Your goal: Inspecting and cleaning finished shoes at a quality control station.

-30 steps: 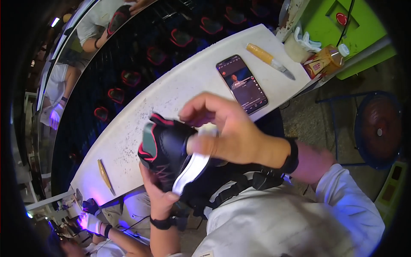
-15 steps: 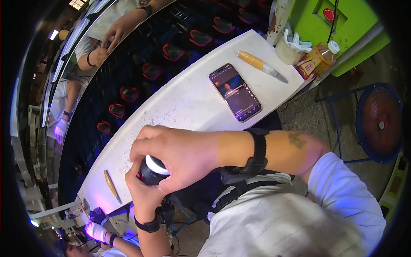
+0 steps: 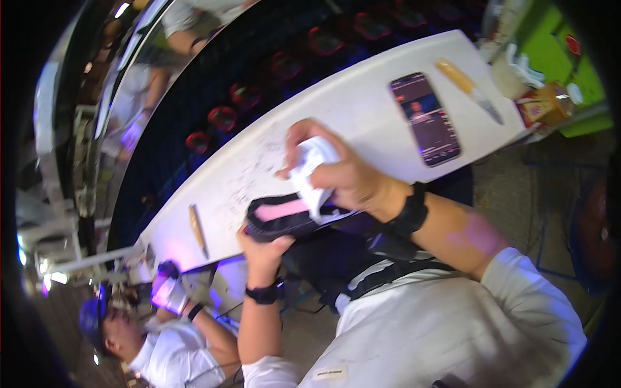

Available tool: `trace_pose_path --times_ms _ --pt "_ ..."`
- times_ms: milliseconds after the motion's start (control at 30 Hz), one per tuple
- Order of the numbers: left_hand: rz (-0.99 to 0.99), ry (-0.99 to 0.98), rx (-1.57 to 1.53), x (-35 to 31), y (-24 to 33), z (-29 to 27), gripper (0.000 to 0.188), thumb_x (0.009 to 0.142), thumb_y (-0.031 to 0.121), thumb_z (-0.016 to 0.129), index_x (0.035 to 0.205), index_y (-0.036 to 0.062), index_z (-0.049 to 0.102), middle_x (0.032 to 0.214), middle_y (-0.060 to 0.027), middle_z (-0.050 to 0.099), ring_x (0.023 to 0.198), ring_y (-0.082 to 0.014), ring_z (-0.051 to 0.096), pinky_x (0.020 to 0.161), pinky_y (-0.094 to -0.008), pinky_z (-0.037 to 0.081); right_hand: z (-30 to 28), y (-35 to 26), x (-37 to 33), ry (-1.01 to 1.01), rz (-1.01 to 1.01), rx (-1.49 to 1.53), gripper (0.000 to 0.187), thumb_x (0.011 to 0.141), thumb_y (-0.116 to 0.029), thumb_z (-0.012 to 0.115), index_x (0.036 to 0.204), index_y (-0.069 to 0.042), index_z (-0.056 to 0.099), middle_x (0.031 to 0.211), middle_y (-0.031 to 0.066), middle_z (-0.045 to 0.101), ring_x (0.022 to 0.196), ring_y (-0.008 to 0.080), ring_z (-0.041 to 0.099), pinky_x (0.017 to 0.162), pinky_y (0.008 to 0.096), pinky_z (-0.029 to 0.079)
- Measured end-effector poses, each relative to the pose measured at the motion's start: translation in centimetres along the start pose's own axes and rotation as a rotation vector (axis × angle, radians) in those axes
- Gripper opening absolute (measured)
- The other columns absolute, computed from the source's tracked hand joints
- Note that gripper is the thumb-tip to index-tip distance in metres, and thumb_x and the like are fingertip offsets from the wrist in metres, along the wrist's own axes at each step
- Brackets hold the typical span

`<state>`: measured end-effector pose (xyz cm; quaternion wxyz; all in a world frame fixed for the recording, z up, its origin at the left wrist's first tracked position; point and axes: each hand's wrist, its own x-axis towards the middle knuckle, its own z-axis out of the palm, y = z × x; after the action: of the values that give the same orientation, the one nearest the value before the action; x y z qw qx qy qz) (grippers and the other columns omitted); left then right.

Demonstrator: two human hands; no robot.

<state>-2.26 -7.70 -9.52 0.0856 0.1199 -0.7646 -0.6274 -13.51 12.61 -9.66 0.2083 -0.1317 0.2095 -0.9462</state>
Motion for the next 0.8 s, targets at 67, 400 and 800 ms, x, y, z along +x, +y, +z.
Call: trace_pose_path --times_ms 67,400,800 --pt "-0.009 -0.107 -0.019 0.6 0.4 0.1 0.072 0.06 0.029 0.095 0.115 -0.004 0.062 0.105 -0.006 0.068 0.094 -0.0146 0.066 0.087 -0.0329 0.055 0.2 -0.5 0.0 -0.004 0.03 0.025 0.062 0.065 0.004 0.053 0.125 -0.007 0.048 0.096 0.0027 0.054 0.092 0.0145 0.055 0.097 0.0342 0.049" --pt "0.109 -0.215 0.392 0.1 7.7 3.1 0.064 0.06 0.022 0.094 0.11 0.0002 0.063 0.097 -0.0059 0.071 0.089 -0.0123 0.067 0.083 -0.0306 0.054 5.1 -3.0 -1.0 -0.312 0.023 -0.802 0.076 0.06 -0.004 0.058 0.133 -0.005 0.038 0.114 0.0096 0.045 0.111 0.019 0.044 0.104 0.0287 0.033" --pt "0.657 -0.24 0.88 1.3 12.0 9.0 0.06 0.057 0.049 0.091 0.078 0.0053 0.055 0.063 -0.0097 0.063 0.05 -0.0267 0.064 0.049 -0.037 0.05 3.8 -8.3 -3.7 -0.23 -0.104 -1.123 0.095 0.075 -0.06 0.059 0.144 0.0 0.035 0.121 0.0122 0.045 0.114 0.0204 0.044 0.106 0.0321 0.031"
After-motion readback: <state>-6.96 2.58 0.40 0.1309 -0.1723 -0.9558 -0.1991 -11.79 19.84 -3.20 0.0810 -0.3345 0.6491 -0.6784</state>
